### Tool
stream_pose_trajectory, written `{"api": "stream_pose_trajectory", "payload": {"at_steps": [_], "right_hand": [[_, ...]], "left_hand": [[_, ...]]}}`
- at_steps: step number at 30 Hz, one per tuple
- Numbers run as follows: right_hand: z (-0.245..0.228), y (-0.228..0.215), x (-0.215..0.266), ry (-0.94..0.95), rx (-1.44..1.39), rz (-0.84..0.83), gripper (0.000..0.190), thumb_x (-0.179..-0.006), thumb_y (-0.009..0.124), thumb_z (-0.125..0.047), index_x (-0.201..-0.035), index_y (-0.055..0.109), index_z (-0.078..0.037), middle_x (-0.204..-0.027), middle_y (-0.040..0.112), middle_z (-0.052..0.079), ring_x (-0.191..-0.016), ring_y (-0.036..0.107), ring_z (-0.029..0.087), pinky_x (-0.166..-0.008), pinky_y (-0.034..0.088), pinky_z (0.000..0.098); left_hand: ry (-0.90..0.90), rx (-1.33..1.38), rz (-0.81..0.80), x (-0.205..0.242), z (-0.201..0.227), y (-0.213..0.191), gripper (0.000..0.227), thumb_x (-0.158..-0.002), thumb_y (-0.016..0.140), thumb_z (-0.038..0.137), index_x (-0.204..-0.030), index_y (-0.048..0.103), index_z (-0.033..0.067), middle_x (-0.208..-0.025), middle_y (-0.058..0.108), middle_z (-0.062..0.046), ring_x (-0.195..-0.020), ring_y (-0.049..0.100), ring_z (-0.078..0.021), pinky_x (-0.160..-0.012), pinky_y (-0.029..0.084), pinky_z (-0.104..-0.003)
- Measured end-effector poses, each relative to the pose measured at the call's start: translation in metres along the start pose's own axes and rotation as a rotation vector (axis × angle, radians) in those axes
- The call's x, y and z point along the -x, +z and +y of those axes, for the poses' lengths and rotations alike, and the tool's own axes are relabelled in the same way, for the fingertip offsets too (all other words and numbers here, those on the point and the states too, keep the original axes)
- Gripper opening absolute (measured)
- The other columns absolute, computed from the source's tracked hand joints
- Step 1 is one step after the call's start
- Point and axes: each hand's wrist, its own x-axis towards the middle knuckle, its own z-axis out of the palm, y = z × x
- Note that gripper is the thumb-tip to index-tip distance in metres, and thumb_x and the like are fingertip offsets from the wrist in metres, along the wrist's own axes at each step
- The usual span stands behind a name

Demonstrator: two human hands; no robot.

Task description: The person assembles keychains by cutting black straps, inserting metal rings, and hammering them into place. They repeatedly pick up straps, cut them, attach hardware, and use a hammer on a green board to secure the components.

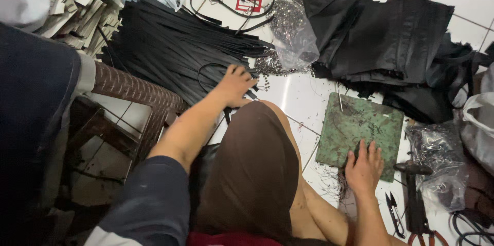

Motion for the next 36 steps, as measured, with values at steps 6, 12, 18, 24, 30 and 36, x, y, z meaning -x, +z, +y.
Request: {"api": "stream_pose_trajectory", "payload": {"at_steps": [6,12,18,24,30,36], "right_hand": [[-0.006,-0.009,0.001,-0.006,0.042,-0.019,0.060,-0.104,0.051,-0.037,-0.159,0.046,-0.012,-0.163,0.041,0.024,-0.152,0.035,0.048,-0.119,0.031,0.0642],[0.001,-0.001,-0.001,0.035,-0.019,-0.040,0.058,-0.106,0.049,-0.039,-0.159,0.044,-0.017,-0.168,0.034,0.019,-0.156,0.029,0.044,-0.122,0.024,0.0620],[-0.008,-0.014,-0.001,0.050,-0.097,-0.055,0.055,-0.105,0.053,-0.046,-0.151,0.055,-0.016,-0.165,0.039,0.019,-0.155,0.032,0.043,-0.121,0.028,0.0617],[-0.040,-0.051,-0.001,-0.073,-0.419,0.087,0.036,-0.103,0.064,-0.030,-0.131,0.070,-0.009,-0.142,0.062,0.021,-0.135,0.056,0.043,-0.111,0.045,0.0548],[-0.148,-0.126,-0.021,-0.220,-0.956,0.037,0.022,-0.098,0.071,-0.014,-0.119,0.076,-0.009,-0.114,0.077,0.013,-0.115,0.071,0.027,-0.100,0.055,0.0426],[-0.259,-0.202,-0.039,-0.523,-1.424,-0.115,0.043,-0.093,0.076,-0.009,-0.133,0.063,-0.004,-0.123,0.071,0.008,-0.120,0.064,0.016,-0.110,0.048,0.0404]], "left_hand": [[-0.052,0.025,0.178,-0.025,-0.014,0.093,0.015,-0.089,0.069,0.023,-0.104,0.073,0.0191,-0.103,0.071,-0.004,-0.113,0.059,-0.0254,-0.108,0.036,-0.050],[-0.221,0.597,0.136,0.001,-0.014,-0.019,0.023,-0.106,0.052,0.020,-0.122,0.067,0.0135,-0.114,0.072,-0.012,-0.117,0.066,-0.0306,-0.107,0.045,-0.046],[-0.137,0.813,0.376,0.020,0.000,-0.082,0.018,-0.098,0.066,0.019,-0.115,0.072,0.0128,-0.101,0.076,-0.016,-0.107,0.070,-0.0393,-0.094,0.054,-0.051],[-0.110,0.940,0.357,0.019,0.019,-0.124,0.016,-0.093,0.071,0.018,-0.108,0.074,0.0114,-0.084,0.077,-0.010,-0.086,0.074,-0.0237,-0.080,0.057,-0.038],[-0.007,1.362,0.367,0.011,0.060,-0.189,0.010,-0.099,0.067,0.013,-0.103,0.069,0.0047,-0.088,0.080,-0.011,-0.083,0.075,-0.0099,-0.079,0.060,-0.024],[0.039,1.799,0.405,0.006,0.136,-0.266,0.014,-0.100,0.065,0.014,-0.106,0.060,0.0033,-0.097,0.079,-0.015,-0.088,0.078,-0.0198,-0.074,0.067,-0.028]]}}
